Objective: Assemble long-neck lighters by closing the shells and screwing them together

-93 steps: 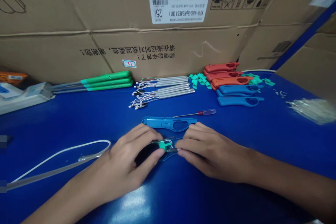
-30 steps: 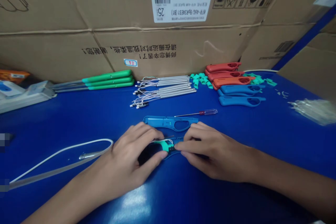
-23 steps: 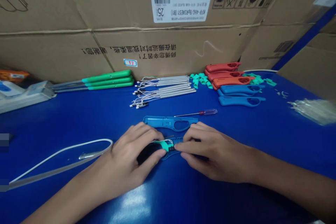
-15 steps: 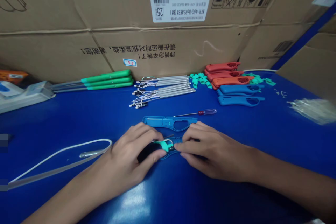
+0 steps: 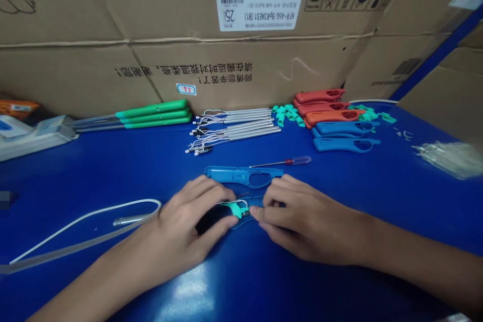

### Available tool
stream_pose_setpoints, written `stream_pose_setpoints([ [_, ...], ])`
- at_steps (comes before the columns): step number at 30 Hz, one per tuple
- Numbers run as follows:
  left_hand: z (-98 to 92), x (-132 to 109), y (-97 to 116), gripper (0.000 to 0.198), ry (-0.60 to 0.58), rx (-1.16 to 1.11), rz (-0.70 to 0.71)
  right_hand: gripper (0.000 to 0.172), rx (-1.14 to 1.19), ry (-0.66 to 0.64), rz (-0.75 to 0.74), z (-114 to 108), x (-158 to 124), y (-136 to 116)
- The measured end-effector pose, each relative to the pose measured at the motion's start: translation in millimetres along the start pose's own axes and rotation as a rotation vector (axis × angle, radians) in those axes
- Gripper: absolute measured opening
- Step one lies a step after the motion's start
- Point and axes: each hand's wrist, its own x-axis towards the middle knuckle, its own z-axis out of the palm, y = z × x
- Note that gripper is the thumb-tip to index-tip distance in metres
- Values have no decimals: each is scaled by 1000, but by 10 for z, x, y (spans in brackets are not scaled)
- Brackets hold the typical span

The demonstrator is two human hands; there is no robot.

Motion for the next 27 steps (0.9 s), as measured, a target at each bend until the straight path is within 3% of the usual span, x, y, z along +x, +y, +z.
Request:
stream_pose_setpoints([
  [9,-16,11,27,13,27,-4,11,14,214,112,22,52,16,63],
  [17,-3,16,27,13,54,15,23,11,205,114,-8,72,11,90],
  [27,-5,28,37,11,60,-4,15,11,206,223,-22,116,11,84],
])
